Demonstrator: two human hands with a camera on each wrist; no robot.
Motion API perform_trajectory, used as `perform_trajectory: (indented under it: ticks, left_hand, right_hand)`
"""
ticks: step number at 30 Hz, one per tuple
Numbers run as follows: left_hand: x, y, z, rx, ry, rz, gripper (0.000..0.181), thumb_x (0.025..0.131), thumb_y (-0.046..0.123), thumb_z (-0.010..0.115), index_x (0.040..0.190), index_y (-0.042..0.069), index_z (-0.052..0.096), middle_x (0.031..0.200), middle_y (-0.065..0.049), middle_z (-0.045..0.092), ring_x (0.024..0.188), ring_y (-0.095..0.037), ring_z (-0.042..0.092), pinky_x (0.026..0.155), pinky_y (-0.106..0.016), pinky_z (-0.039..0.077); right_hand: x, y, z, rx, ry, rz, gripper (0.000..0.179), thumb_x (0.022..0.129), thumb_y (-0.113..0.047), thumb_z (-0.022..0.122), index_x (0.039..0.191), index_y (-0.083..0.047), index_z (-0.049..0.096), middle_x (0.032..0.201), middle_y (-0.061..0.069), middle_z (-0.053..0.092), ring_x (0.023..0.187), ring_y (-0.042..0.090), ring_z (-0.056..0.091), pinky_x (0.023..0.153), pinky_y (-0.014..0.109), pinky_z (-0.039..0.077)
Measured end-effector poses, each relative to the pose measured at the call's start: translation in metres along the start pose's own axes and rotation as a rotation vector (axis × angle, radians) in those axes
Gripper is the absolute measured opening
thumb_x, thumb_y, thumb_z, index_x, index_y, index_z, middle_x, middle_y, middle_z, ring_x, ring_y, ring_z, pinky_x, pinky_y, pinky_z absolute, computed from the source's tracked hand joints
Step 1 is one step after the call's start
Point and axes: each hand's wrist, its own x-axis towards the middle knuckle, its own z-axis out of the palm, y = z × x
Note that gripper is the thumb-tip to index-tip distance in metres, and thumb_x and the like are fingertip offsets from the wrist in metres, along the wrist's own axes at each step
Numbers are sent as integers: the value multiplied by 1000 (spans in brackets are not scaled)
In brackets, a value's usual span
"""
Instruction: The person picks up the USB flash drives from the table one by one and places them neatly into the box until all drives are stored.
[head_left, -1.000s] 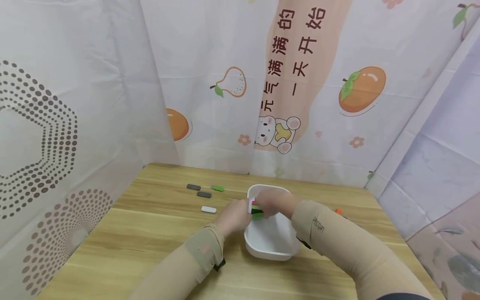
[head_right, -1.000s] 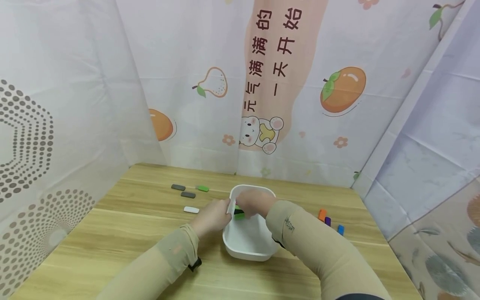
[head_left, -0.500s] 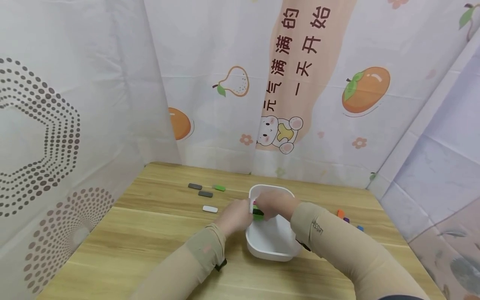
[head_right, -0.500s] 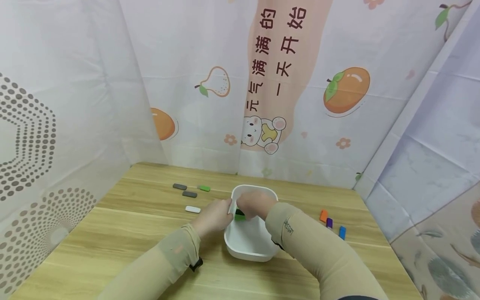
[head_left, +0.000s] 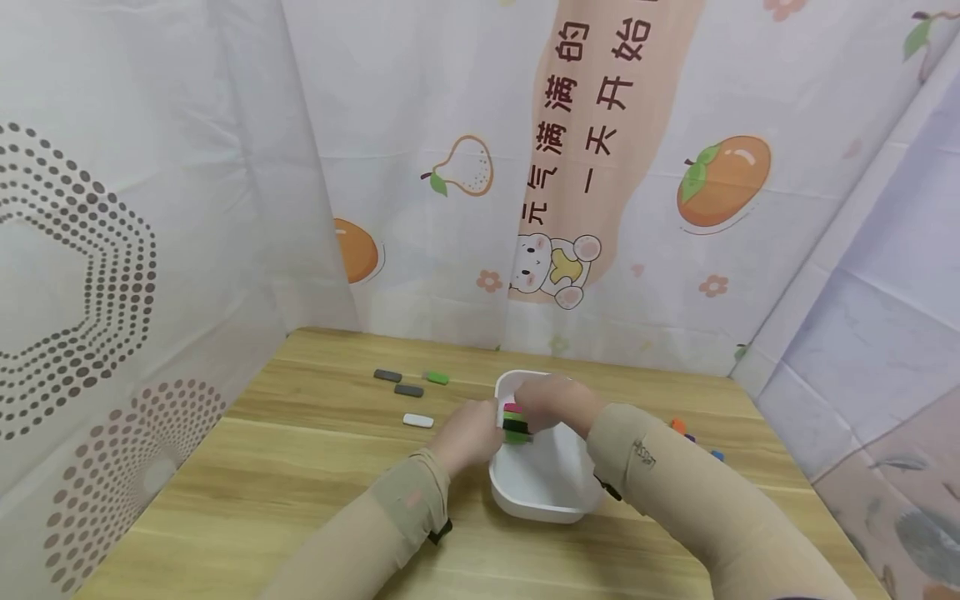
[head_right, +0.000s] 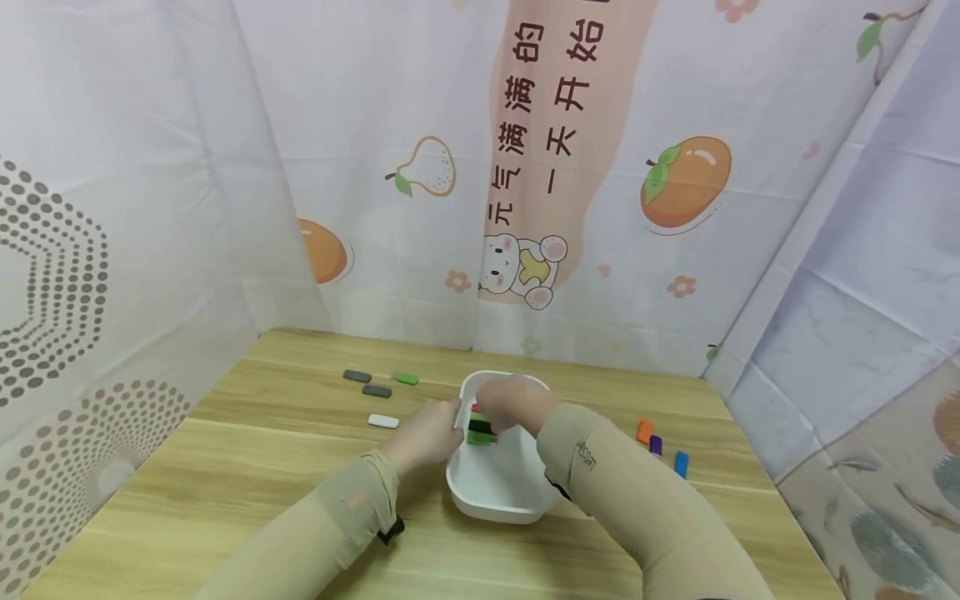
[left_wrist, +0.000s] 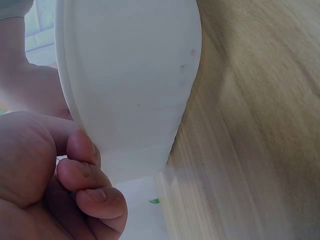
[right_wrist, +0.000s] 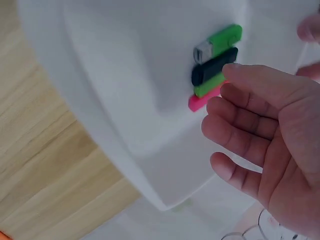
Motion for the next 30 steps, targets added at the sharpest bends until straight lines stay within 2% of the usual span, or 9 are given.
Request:
perform_trajectory:
  ticks: [2, 6, 11, 16, 21, 25, 30]
  left_hand:
    - [0, 0, 0, -10, -3, -10, 34, 95, 5, 60, 128, -5, 60, 102, -11, 69, 68, -15, 61, 58, -29, 52]
    - [0, 1, 1, -15, -7, -12, 36, 96, 6, 59, 130, -6, 59, 100, -11, 69, 66, -16, 61, 57, -29, 52]
    - [1, 1, 2, -18, -4, -18, 35, 98, 8, 60, 130, -4, 59, 97, -9, 69, 68, -16, 62, 59, -29, 53]
    - [0, 0, 2, -20, -4, -26, 38, 99, 10, 59, 134, -5, 57, 105, -12, 69, 70, -16, 62, 59, -30, 53]
    - [0, 2, 1, -11, -3, -29, 40, 99, 10, 60, 136, -5, 56, 108, -14, 69, 70, -17, 62, 58, -29, 52]
    - [-1, 4, 1, -7, -2, -40, 42, 99, 10, 59, 137, -4, 56, 110, -14, 69, 72, -17, 62, 59, -29, 52]
    - [-2, 6, 0, -9, -1, -46, 41, 97, 9, 60, 137, -4, 57, 109, -14, 69, 72, -18, 62, 61, -31, 52]
  right_hand:
    - [-4, 7, 0, 33, 30, -5, 10, 90, -14, 74, 85, -12, 66, 73, -2, 55, 66, 14, 49, 64, 29, 46]
    - [-17, 26, -2, 94, 104, -36, 13, 92, -17, 75, 80, -16, 68, 70, -5, 57, 65, 13, 50, 62, 29, 47]
    - [-39, 42, -17, 235, 177, -73, 12, 92, -21, 76, 85, -18, 67, 75, -4, 60, 71, 16, 55, 65, 32, 49]
    - [-58, 55, -25, 348, 271, -115, 11, 92, -20, 77, 89, -16, 66, 80, -3, 59, 76, 16, 54, 69, 30, 49]
    - [-82, 70, -29, 440, 380, -135, 13, 92, -17, 76, 100, -10, 70, 93, 0, 65, 88, 21, 60, 81, 38, 54]
    - [-98, 86, -28, 437, 478, -104, 29, 92, -22, 75, 116, -6, 70, 112, 6, 69, 108, 29, 64, 96, 49, 51]
    - [-117, 105, -21, 482, 541, -45, 52, 92, -26, 77, 136, -4, 61, 134, 14, 63, 125, 37, 57, 102, 56, 46]
